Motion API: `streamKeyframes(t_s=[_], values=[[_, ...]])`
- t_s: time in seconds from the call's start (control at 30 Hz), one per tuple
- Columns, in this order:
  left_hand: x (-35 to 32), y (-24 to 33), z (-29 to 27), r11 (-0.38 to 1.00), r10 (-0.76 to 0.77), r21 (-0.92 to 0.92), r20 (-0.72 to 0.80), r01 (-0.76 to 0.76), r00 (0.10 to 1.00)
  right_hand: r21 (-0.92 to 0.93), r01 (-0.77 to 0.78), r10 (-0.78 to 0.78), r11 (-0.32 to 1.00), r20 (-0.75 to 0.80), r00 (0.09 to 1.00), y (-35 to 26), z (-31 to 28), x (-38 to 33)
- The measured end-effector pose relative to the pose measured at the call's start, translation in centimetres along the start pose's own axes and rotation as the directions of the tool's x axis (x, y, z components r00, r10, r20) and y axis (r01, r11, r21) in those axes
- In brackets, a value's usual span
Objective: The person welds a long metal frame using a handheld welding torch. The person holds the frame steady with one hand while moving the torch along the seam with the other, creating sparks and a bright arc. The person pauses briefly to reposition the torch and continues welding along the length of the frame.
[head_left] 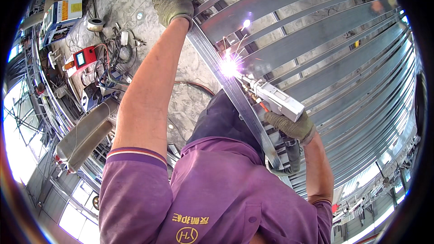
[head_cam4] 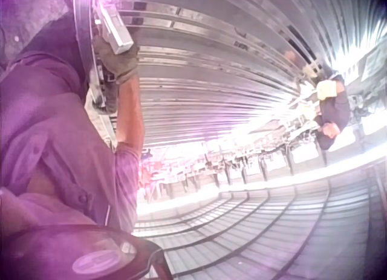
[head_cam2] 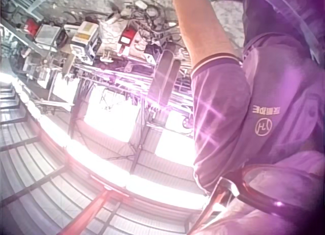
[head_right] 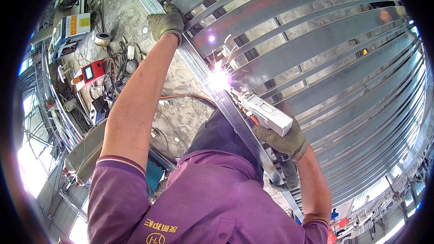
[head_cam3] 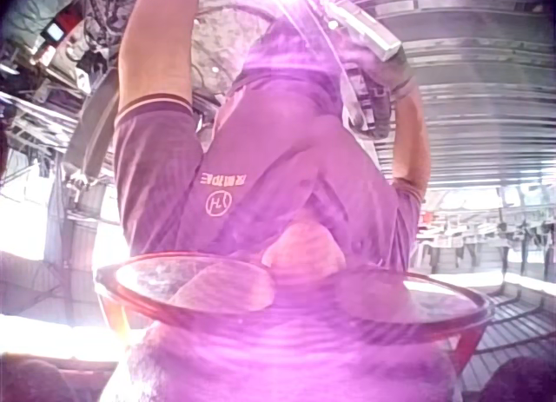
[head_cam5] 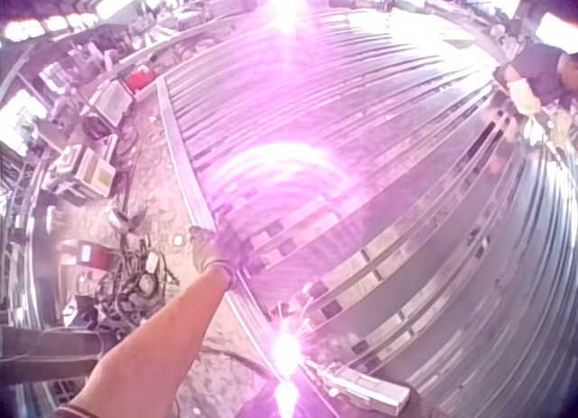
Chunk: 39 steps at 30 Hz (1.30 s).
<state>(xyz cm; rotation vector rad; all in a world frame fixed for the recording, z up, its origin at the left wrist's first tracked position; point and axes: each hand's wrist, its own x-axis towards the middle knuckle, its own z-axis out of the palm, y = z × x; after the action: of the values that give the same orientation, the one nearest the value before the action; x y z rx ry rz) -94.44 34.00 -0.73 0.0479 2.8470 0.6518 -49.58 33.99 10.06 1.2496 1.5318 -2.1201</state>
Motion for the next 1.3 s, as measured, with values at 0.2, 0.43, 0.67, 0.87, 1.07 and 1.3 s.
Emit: streamKeyframes(t_s=[0.2,0.43,0.67,0.87,1.07,1.3], values=[[0.0,0.0,0.1,1.0,-0.006,0.011,0.001,0.006,1.0,0.017,0.017,-0.017,1.0,0.002,1.0,0.0,0.0,0.0],[-0.5,0.5,-0.5,1.0,-0.019,0.011,0.029,0.019,0.999,0.042,-0.022,0.021,0.999,0.026,0.999,-0.6,-0.1,-0.2],[-0.4,0.5,-0.3,1.0,-0.017,0.015,-0.001,0.017,1.0,-0.007,0.057,-0.056,0.998,0.047,0.997,0.9,-0.4,-0.3],[0.5,-0.1,0.9,0.999,-0.016,0.042,-0.057,0.019,0.998,-0.01,-0.022,0.022,1.0,0.018,1.0,0.4,-0.4,-0.3],[0.5,-0.3,0.9,0.999,0.022,0.043,-0.066,-0.019,0.998,0.031,0.015,-0.016,0.999,0.036,0.999,0.5,-0.6,-0.6],[0.5,-0.1,1.1,0.999,-0.018,0.031,-0.07,0.02,0.997,0.027,0.064,-0.065,0.998,0.042,0.997,0.9,-0.6,-1.1]])
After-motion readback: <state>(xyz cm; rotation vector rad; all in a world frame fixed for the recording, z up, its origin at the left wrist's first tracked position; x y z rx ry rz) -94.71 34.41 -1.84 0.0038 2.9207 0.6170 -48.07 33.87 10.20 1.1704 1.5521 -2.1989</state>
